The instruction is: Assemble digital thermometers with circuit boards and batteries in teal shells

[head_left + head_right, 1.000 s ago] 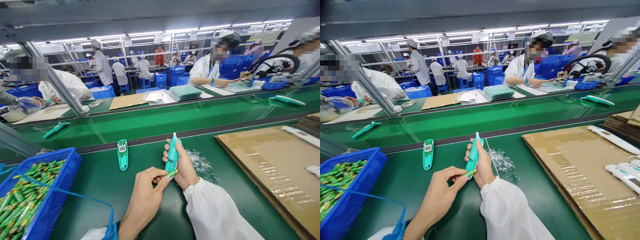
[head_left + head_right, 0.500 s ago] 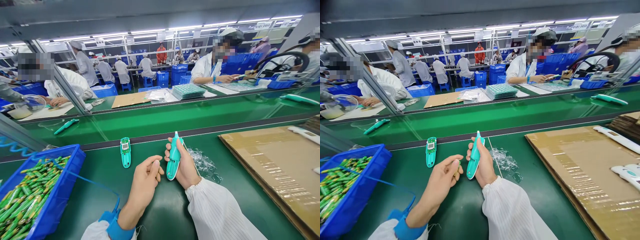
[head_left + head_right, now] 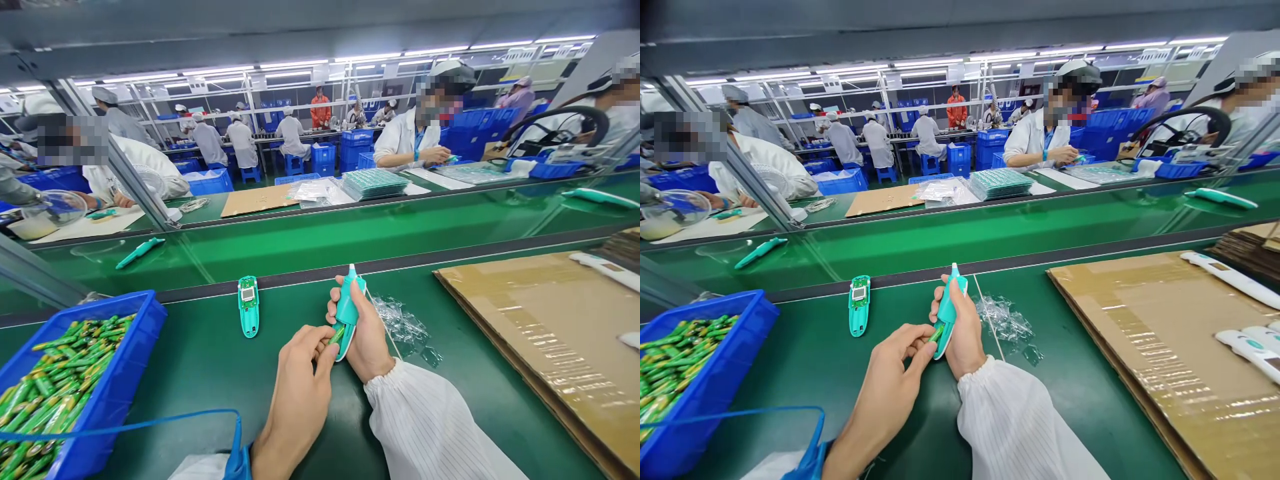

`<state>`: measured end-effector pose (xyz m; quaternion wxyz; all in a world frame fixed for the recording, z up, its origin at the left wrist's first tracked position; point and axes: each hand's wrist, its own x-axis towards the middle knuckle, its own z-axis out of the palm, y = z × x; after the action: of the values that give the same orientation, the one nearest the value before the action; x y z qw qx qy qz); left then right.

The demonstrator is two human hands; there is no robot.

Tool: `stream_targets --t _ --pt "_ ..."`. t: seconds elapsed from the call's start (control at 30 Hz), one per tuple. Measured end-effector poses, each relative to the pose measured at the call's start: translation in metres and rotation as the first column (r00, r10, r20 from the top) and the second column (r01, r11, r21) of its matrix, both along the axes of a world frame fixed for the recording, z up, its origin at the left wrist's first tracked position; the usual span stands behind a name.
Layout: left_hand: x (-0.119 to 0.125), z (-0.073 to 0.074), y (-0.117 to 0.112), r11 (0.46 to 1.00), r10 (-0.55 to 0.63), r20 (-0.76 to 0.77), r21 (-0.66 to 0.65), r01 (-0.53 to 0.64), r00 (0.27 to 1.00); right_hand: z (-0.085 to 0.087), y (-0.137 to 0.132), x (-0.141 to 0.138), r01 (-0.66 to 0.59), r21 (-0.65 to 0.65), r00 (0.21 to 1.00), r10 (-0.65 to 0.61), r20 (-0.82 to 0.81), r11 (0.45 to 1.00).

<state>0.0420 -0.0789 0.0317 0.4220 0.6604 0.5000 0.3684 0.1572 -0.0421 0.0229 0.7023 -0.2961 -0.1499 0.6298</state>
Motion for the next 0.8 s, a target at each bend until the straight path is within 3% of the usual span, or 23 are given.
stream_targets --t 0.17,0.33,0.5,0.7,0.8 --pt "-0.002 -0.002 0.001 0.994 0.044 0.053 -0.1 -0.038 0.998 0.0 0.0 0.001 -0.034 0.02 0.999 0.035 -0.038 0.999" --pt "0.002 -0.014 0.006 0.974 0.102 0.221 -0.222 -0.051 0.97 0.0 -0.003 -0.002 -0.035 0.035 0.997 0.038 -0.067 0.999" --pt "0.001 -0.018 0.01 0.947 0.13 0.343 -0.32 -0.014 0.93 -0.003 -0.008 -0.003 -0.168 0.079 0.986 0.169 -0.005 0.983" --pt "-0.006 -0.016 0.014 0.91 0.034 0.362 -0.397 0.121 0.931 -0.004 -0.014 -0.007 -0.284 0.138 0.958 0.286 0.004 0.949" --pt "-0.006 -0.016 0.014 0.929 0.023 0.344 -0.354 0.107 0.939 -0.004 -0.014 -0.009 -0.246 0.078 0.969 0.244 0.032 0.966"
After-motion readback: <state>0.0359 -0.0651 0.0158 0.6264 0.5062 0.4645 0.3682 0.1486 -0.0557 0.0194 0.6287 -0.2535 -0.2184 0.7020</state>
